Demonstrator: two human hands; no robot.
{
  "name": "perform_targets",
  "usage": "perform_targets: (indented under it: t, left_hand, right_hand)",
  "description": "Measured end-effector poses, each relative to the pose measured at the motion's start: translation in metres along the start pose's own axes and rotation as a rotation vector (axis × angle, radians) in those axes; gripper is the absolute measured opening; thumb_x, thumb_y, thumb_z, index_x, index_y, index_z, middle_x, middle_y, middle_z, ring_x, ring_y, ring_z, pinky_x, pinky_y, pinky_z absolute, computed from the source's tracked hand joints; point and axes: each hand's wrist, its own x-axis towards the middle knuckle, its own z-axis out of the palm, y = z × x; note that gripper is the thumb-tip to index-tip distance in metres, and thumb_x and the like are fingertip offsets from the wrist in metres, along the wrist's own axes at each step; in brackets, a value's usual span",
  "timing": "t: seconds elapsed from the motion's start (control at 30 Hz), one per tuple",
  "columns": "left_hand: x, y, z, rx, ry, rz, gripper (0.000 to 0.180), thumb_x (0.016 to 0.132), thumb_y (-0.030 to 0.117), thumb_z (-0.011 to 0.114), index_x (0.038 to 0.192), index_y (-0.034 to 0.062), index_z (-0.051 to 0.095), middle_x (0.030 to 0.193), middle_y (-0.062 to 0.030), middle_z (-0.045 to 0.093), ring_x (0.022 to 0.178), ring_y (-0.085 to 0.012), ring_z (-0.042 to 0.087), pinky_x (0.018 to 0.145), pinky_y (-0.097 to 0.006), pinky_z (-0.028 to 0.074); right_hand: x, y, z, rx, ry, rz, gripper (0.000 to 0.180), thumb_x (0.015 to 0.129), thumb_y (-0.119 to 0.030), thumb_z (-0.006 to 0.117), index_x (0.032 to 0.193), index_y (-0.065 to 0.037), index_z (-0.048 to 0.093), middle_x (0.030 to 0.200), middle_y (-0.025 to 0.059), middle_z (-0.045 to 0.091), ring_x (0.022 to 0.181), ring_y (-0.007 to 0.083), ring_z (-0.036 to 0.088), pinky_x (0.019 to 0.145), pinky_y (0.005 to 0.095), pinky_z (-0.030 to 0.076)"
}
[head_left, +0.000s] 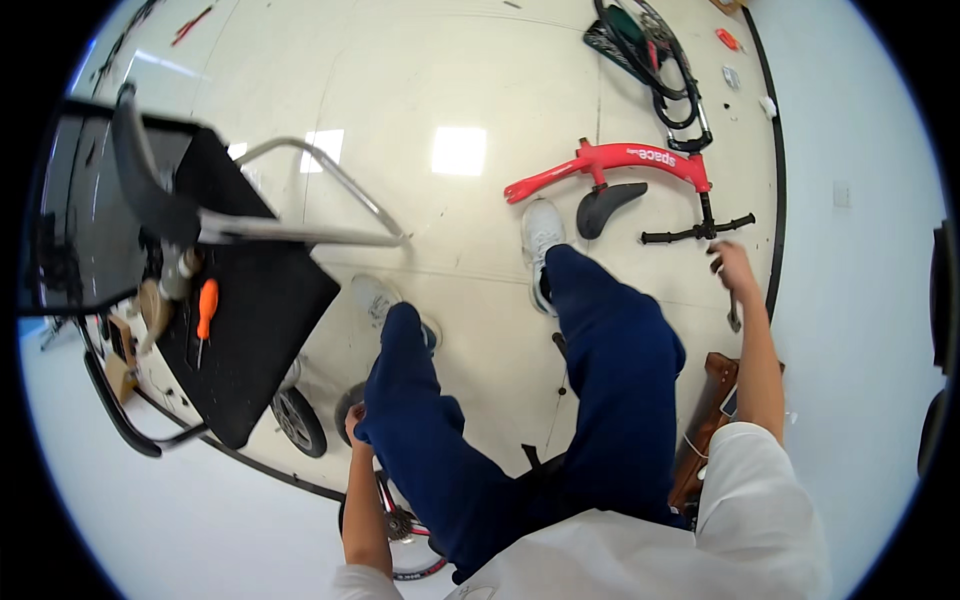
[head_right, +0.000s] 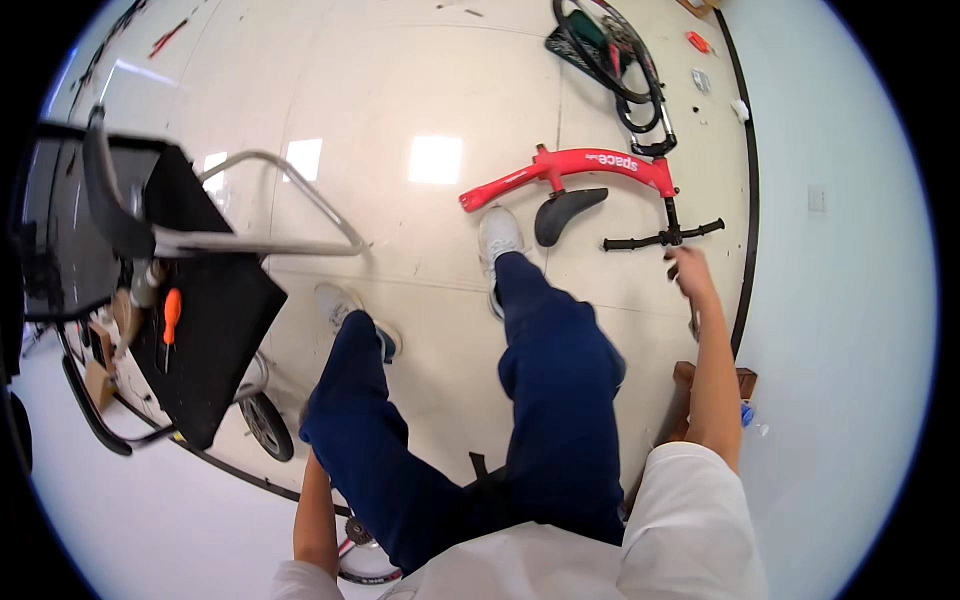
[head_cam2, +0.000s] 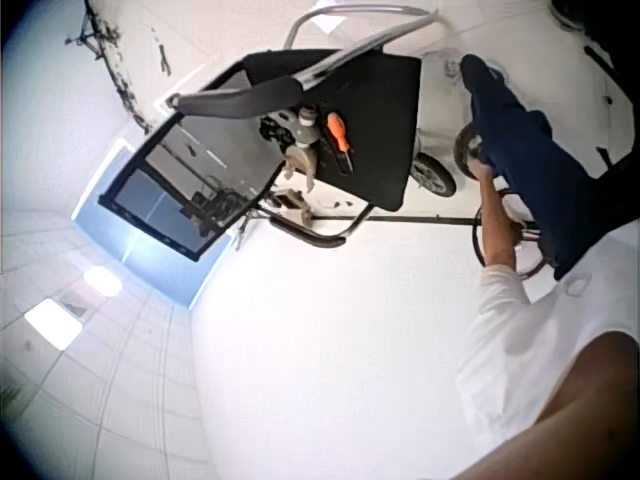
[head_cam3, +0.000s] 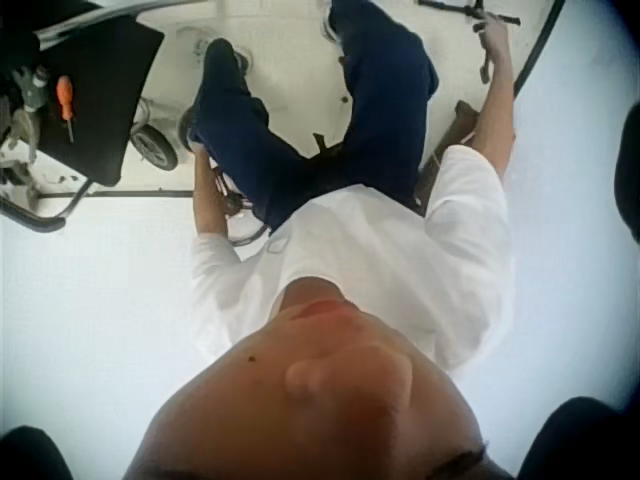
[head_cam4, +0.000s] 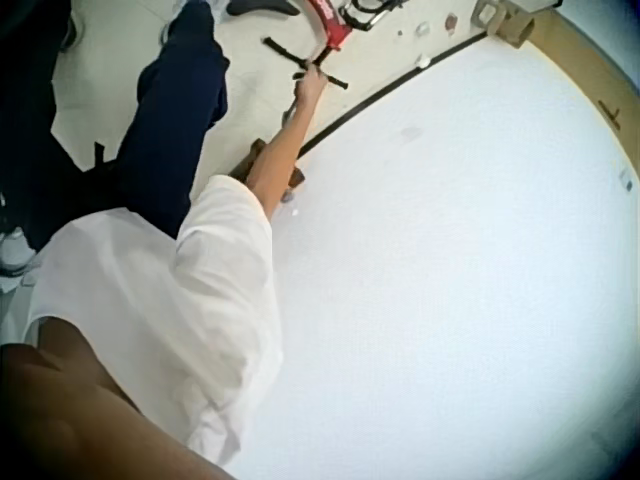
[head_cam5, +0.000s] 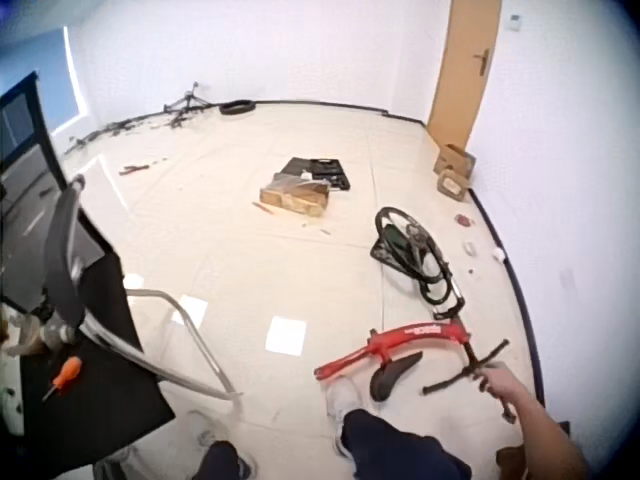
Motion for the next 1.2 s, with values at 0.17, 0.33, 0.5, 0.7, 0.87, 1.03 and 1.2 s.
perform_targets:
  t: [0.17,0.33,0.5,0.7,0.87,1.03,1.2]
  left_hand:
    - [-0.008,0.233,0.016,-0.019,-0.423,0.163,0.026,0.090,0.016,0.056,0.109,-0.0026,0.060,0.091,-0.0092,0.066,0.080,-0.0141,0.061,0.074,-0.026,0.049]
    - [0.017,0.361,0.079,0.424,-0.362,0.609,0.024,0.090,0.020,0.060,0.102,-0.0007,0.064,0.091,-0.0123,0.068,0.082,-0.0216,0.066,0.077,-0.033,0.051]
    - [0.048,0.467,0.209,0.880,-0.372,0.908,0.042,0.080,0.032,0.072,0.104,0.0004,0.059,0.101,-0.0200,0.066,0.094,-0.0377,0.062,0.082,-0.043,0.049]
    - [0.072,0.516,0.353,0.953,-0.403,0.947,0.067,0.072,0.036,0.078,0.119,-0.0024,0.051,0.114,-0.0223,0.059,0.104,-0.0392,0.058,0.091,-0.044,0.048]
    - [0.082,0.512,0.394,0.966,-0.382,0.785,0.042,0.074,0.032,0.073,0.102,0.0036,0.060,0.100,-0.0175,0.064,0.099,-0.0337,0.061,0.085,-0.045,0.051]
    - [0.086,0.491,0.394,0.905,-0.495,0.935,0.030,0.074,0.030,0.067,0.084,0.0027,0.064,0.089,-0.0187,0.066,0.089,-0.0362,0.063,0.079,-0.046,0.050]
    - [0.063,0.513,0.373,0.802,-0.525,0.914,0.031,0.077,0.032,0.063,0.083,0.0010,0.063,0.083,-0.0219,0.064,0.082,-0.0388,0.062,0.076,-0.047,0.049]
  right_hand:
    - [-0.007,0.111,0.026,0.132,-0.097,0.211,0.028,0.085,-0.024,0.055,0.091,0.001,0.065,0.058,0.0122,0.059,0.038,0.0144,0.039,0.038,0.0313,0.030]
    - [-0.021,0.160,0.065,0.229,-0.263,0.207,0.025,0.087,-0.019,0.050,0.093,0.000,0.064,0.062,0.0118,0.058,0.038,0.0131,0.038,0.036,0.0280,0.028]
    - [-0.024,0.162,0.085,0.321,-0.263,0.340,0.029,0.085,-0.023,0.055,0.091,0.003,0.066,0.061,0.0111,0.061,0.051,0.0157,0.054,0.045,0.0303,0.038]
    - [-0.006,0.157,0.100,0.261,-0.313,0.352,0.029,0.085,-0.024,0.055,0.092,0.002,0.066,0.063,0.0099,0.062,0.053,0.0151,0.056,0.048,0.0307,0.039]
    - [-0.012,0.138,0.114,0.284,-0.354,0.308,0.027,0.090,-0.024,0.053,0.097,0.000,0.064,0.062,0.0086,0.058,0.043,0.0100,0.040,0.041,0.0260,0.030]
    - [-0.014,0.122,0.116,0.290,-0.361,0.321,0.027,0.090,-0.024,0.053,0.097,0.000,0.064,0.062,0.0082,0.059,0.044,0.0100,0.041,0.042,0.0262,0.030]
    - [-0.013,0.123,0.120,0.201,-0.369,0.275,0.029,0.087,-0.024,0.055,0.096,0.002,0.066,0.068,0.0102,0.064,0.056,0.0149,0.056,0.055,0.0302,0.041]
